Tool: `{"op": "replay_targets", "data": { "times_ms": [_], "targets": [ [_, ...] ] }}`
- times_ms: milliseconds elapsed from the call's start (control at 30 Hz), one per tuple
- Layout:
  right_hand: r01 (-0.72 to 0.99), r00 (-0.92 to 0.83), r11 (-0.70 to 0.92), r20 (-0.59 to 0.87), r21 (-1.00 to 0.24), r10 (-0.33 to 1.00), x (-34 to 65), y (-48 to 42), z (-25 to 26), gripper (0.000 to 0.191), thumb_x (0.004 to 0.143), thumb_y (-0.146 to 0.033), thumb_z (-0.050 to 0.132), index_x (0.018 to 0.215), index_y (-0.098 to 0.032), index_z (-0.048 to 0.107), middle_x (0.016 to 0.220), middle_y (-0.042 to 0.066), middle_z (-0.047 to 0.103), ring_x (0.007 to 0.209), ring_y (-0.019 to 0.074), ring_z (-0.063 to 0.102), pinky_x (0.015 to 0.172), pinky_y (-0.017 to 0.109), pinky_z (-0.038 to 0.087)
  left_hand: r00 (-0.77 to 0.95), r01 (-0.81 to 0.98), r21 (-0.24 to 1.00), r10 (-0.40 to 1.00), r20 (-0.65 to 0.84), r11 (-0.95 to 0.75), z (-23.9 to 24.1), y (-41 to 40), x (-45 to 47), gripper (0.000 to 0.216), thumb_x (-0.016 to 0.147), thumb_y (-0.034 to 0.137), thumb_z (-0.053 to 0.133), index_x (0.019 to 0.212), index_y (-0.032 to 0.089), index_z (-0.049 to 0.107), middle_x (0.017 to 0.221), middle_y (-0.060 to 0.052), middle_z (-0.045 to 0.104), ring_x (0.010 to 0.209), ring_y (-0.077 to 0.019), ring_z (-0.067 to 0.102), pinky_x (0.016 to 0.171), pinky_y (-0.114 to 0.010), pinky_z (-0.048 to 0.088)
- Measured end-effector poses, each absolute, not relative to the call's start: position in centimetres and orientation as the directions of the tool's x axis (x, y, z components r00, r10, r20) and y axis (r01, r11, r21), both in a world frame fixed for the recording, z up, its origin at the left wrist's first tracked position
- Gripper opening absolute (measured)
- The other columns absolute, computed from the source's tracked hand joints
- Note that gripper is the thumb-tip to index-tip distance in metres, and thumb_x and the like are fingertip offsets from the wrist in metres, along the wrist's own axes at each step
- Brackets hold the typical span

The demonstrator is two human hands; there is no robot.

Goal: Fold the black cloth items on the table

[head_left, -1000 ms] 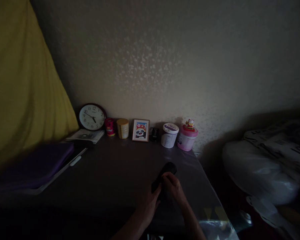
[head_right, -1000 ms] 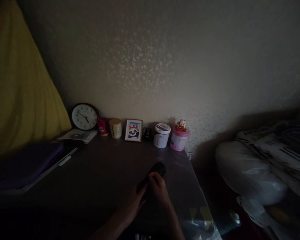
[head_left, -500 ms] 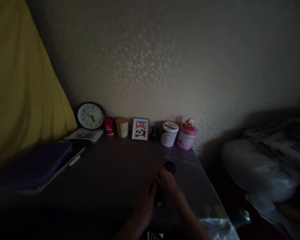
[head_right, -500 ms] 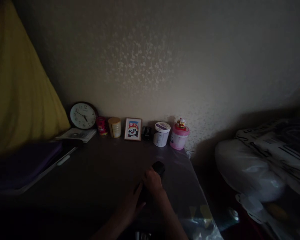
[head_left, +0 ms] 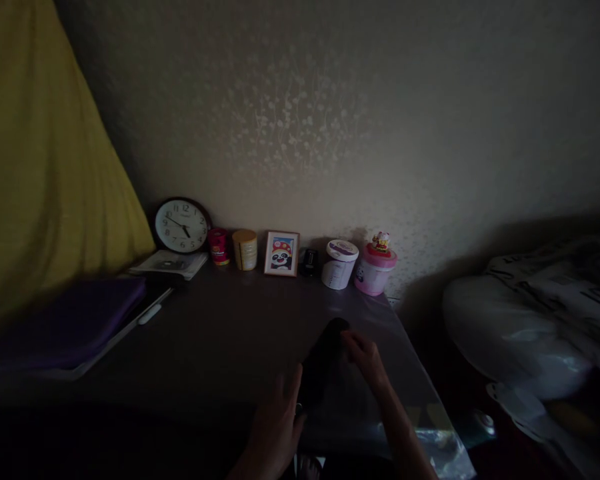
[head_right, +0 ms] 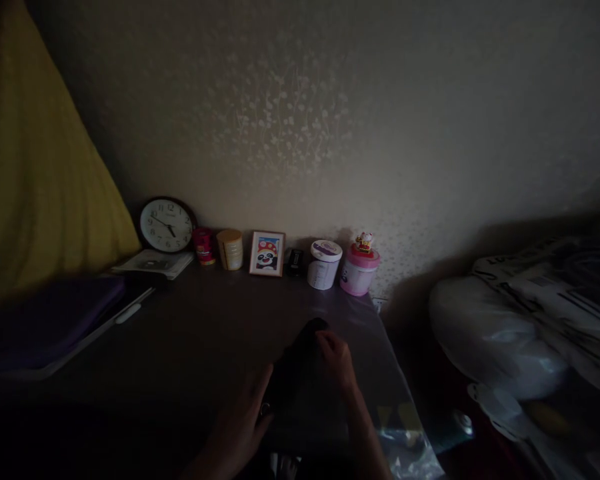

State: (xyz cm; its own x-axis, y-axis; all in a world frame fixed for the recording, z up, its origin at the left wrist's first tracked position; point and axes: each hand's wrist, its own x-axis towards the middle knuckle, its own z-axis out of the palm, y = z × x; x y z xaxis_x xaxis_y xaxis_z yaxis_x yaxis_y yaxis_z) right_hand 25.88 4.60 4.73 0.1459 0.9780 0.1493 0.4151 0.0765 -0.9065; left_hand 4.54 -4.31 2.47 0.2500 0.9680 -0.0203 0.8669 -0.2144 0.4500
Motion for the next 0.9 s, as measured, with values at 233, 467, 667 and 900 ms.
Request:
{"op": "replay_targets", "data": {
  "times_ms": [233,467,667,900],
  "targets": [
    [0.679,-0.325,0.4,0.237,-0.616,0.916,21.7,4.9,5.3,0.039,0.071,-0.011,0.041,0.104,-0.017,0.061,0.105,0.007,0.064,0.097,0.0169,0.058,0.087,0.029,0.043,0.284,0.898,0.331,0.957,0.064,-0.289,1.6,-3.9,6.0,0.082,0.07,0.002,0.04,0.138,0.029,0.004,0.147,-0.01,0.009,0.132,-0.0254,0.017,0.102,-0.039,0.031],
    [0.775,-0.395,0.438,0.192,-0.456,0.898,20.5,5.0,5.4,0.043,0.07,-0.007,0.039,0.106,-0.018,0.06,0.105,0.006,0.063,0.1,0.0164,0.057,0.088,0.025,0.041,0.248,0.895,0.365,0.966,0.073,-0.257,0.9,-3.3,6.7,0.074,0.075,0.004,0.034,0.138,0.029,0.005,0.146,-0.008,0.015,0.128,-0.0301,0.027,0.1,-0.045,0.034],
    [0.641,-0.337,0.436,0.279,-0.632,0.899,21.0,4.7,5.4,0.037,0.067,-0.005,0.039,0.09,-0.02,0.063,0.095,0.004,0.062,0.091,0.0143,0.057,0.082,0.025,0.043,0.204,0.926,0.321,0.979,0.02,-0.199,0.6,-3.3,7.0,0.073,0.072,-0.005,0.025,0.138,0.021,0.009,0.143,-0.014,0.023,0.125,-0.0267,0.034,0.096,-0.037,0.039],
    [0.392,-0.014,0.211,0.224,-0.896,0.974,26.4,1.3,5.0,0.023,0.073,-0.026,0.047,0.087,-0.019,0.064,0.079,0.002,0.063,0.072,0.0154,0.056,0.066,0.025,0.044,0.232,0.925,0.345,0.955,-0.183,-0.159,2.8,-3.6,6.8,0.076,0.067,-0.01,0.021,0.138,0.014,0.006,0.144,-0.016,0.019,0.123,-0.0222,0.038,0.093,-0.029,0.04]
  ]
}}
